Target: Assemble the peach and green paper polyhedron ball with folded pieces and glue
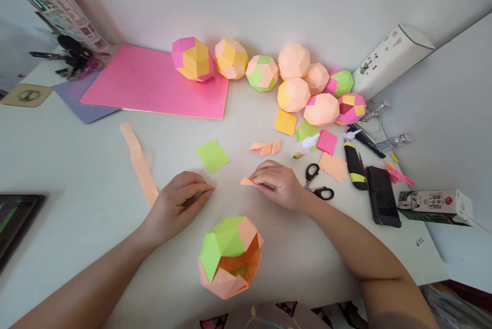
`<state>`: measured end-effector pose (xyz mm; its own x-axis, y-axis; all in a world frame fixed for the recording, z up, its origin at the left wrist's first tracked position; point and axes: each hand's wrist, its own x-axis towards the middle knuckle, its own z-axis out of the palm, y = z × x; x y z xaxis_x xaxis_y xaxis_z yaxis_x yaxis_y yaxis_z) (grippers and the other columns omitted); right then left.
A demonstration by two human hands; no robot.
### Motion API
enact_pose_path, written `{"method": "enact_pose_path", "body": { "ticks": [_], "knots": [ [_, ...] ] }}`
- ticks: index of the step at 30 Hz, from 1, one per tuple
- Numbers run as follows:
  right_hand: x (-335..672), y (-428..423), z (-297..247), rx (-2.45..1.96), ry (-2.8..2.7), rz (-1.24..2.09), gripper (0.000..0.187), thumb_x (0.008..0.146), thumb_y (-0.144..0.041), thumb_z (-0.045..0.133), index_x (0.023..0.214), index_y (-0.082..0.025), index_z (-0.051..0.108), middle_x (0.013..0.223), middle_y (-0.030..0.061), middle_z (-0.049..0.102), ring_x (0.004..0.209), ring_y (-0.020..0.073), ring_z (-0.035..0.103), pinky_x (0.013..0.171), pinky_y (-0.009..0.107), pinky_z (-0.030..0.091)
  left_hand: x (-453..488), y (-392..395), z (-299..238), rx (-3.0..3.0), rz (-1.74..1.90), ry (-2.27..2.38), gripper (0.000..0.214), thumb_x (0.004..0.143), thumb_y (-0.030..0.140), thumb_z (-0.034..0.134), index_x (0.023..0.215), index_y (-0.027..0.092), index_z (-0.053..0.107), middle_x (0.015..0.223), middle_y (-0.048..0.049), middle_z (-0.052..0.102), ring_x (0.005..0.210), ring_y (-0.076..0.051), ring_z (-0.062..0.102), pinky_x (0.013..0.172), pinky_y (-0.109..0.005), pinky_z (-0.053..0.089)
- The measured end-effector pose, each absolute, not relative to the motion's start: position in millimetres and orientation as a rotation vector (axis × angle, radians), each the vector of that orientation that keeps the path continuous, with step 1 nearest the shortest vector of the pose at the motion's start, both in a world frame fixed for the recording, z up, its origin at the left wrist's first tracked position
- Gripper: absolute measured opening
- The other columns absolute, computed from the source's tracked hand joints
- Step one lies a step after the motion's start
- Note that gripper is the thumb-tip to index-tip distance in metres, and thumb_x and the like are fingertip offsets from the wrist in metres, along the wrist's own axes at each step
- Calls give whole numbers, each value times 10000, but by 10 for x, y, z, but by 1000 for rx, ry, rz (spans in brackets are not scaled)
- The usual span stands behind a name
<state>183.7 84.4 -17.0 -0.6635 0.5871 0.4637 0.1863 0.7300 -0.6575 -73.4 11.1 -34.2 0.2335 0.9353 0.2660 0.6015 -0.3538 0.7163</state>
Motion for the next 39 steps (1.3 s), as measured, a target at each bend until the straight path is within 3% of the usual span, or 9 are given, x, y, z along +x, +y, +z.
{"method": "enact_pose_path", "body": {
  "ticks": [7, 12, 16, 22, 24, 27, 32, 37, 39],
  "knots": [
    [1743, 832, -213, -392, -2494, 819, 205, 925, -90, 485, 872, -159, 671, 787, 73, 700, 879, 181, 599, 736, 291, 523, -758, 109, -322, 1913, 911, 1478, 169, 901, 327, 539, 897, 227, 675, 956, -44, 646, 876, -192, 629, 740, -320, 536],
    [1826, 811, -156, -379, -2634, 744, 232, 920, -90, 497, 801, -186, 670, 698, 41, 682, 909, 198, 605, 830, 350, 473, -781, 116, -332, 1866, 894, 1473, 185, 894, 372, 543, 893, 237, 669, 974, -49, 648, 891, -199, 627, 738, -317, 537],
    [1901, 772, -98, -506, -2580, 1053, 217, 877, -96, 543, 768, -213, 690, 682, 35, 674, 920, 206, 612, 874, 386, 456, -795, 115, -334, 1842, 869, 1465, 199, 892, 394, 544, 898, 240, 670, 998, -53, 648, 917, -207, 623, 756, -325, 535],
    [2210, 664, 51, -800, -2362, 1378, 106, 763, -123, 644, 769, -203, 714, 821, 21, 692, 707, 123, 653, 656, 236, 533, -784, 118, -287, 1789, 852, 1470, 224, 881, 419, 548, 883, 237, 679, 990, -55, 658, 903, -206, 631, 753, -318, 540],
    [2356, 643, 79, -977, -2208, 1371, 58, 795, -201, 646, 798, -176, 699, 801, 34, 694, 685, 127, 659, 608, 233, 540, -777, 117, -279, 1778, 837, 1475, 232, 878, 425, 547, 884, 235, 681, 994, -57, 658, 906, -208, 630, 754, -320, 538],
    [2545, 632, 52, -1167, -1976, 1353, 203, 826, -343, 645, 837, -143, 671, 795, 59, 701, 640, 137, 664, 536, 249, 557, -767, 113, -285, 1770, 830, 1487, 242, 875, 424, 543, 883, 227, 682, 995, -61, 656, 911, -210, 627, 752, -320, 533],
    [2691, 602, -38, -1225, -1781, 1313, 363, 755, -484, 700, 795, -125, 669, 763, 85, 728, 677, 187, 700, 576, 320, 597, -749, 110, -295, 1828, 849, 1477, 249, 883, 406, 527, 897, 212, 683, 980, -73, 655, 907, -207, 626, 765, -311, 534],
    [2913, 572, 248, -1171, -1753, 1118, 228, 751, -366, 736, 728, -140, 721, 664, 60, 706, 597, 176, 667, 553, 313, 562, -715, 129, -264, 1878, 882, 1457, 249, 895, 386, 513, 857, 208, 683, 909, -69, 663, 835, -192, 644, 722, -292, 548],
    [3109, 583, 452, -1131, -1688, 941, 141, 793, -311, 700, 776, -176, 740, 796, 66, 724, 747, 191, 677, 677, 340, 562, -701, 139, -260, 1882, 894, 1449, 248, 898, 388, 510, 857, 214, 682, 906, -70, 667, 823, -192, 648, 696, -285, 554]
  ]
}}
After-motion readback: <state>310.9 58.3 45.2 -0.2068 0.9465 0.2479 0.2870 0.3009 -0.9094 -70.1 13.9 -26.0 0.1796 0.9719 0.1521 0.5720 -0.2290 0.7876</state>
